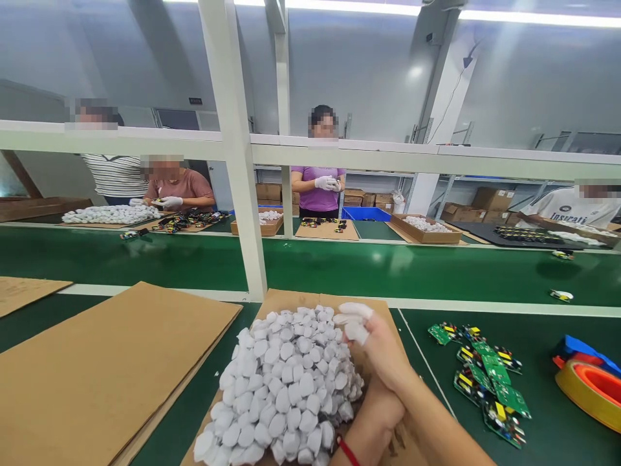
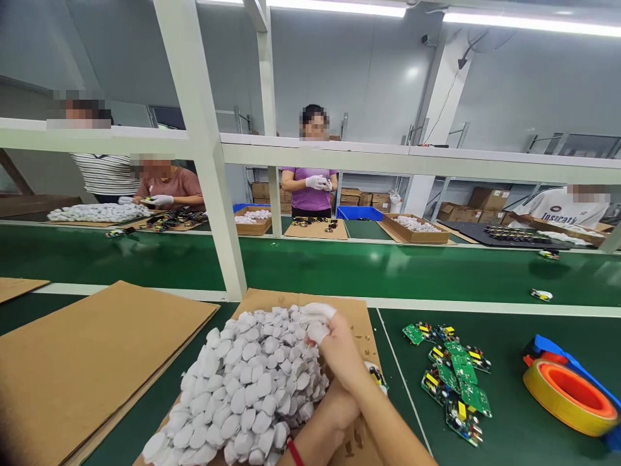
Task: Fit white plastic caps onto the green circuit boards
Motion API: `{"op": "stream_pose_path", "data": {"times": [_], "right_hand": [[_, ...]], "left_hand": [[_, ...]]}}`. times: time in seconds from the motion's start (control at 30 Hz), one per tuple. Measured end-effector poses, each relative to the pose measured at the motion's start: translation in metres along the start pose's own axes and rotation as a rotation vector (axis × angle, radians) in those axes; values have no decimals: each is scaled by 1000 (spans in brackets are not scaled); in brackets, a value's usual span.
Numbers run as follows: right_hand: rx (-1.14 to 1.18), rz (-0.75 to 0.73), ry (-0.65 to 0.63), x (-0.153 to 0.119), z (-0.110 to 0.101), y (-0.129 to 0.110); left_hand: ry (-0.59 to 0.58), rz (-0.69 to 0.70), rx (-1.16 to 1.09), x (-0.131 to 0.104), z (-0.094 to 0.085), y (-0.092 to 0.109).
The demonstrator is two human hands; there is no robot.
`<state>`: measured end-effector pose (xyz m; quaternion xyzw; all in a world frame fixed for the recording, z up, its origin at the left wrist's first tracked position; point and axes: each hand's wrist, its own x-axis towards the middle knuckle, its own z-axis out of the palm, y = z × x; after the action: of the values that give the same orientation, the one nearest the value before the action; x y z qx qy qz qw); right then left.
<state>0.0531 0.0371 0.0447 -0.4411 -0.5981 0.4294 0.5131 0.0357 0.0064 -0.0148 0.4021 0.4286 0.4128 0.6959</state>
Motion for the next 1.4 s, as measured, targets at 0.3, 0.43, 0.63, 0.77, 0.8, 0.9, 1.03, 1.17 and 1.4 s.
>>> {"op": "stream_pose_path", "data": {"times": [0.3, 0.43, 0.63, 0.77, 0.8, 0.9, 1.03, 1.17, 1.4], "right_hand": [[469, 95, 370, 7, -97, 22], [529, 139, 416, -2, -115, 42], [537, 187, 380, -14, -113, 54], [464, 172, 318, -18, -111, 47], [445, 163, 302, -20, -110, 45], [402, 135, 253, -23, -109, 43], [392, 110, 172, -23, -105, 45], [431, 111, 44, -25, -97, 43], [502, 144, -99, -25, -81, 34]], "left_hand": [[15, -104, 129, 2, -1, 10], [46, 4, 170, 6, -3, 4], [144, 212, 275, 11, -12, 6], [187, 295, 319, 12, -16, 12], [186, 305, 327, 13, -16, 13], [161, 307, 329, 15, -17, 13], [146, 274, 290, 16, -18, 14], [157, 276, 244, 19, -21, 17], [203, 337, 207, 27, -26, 14]]}}
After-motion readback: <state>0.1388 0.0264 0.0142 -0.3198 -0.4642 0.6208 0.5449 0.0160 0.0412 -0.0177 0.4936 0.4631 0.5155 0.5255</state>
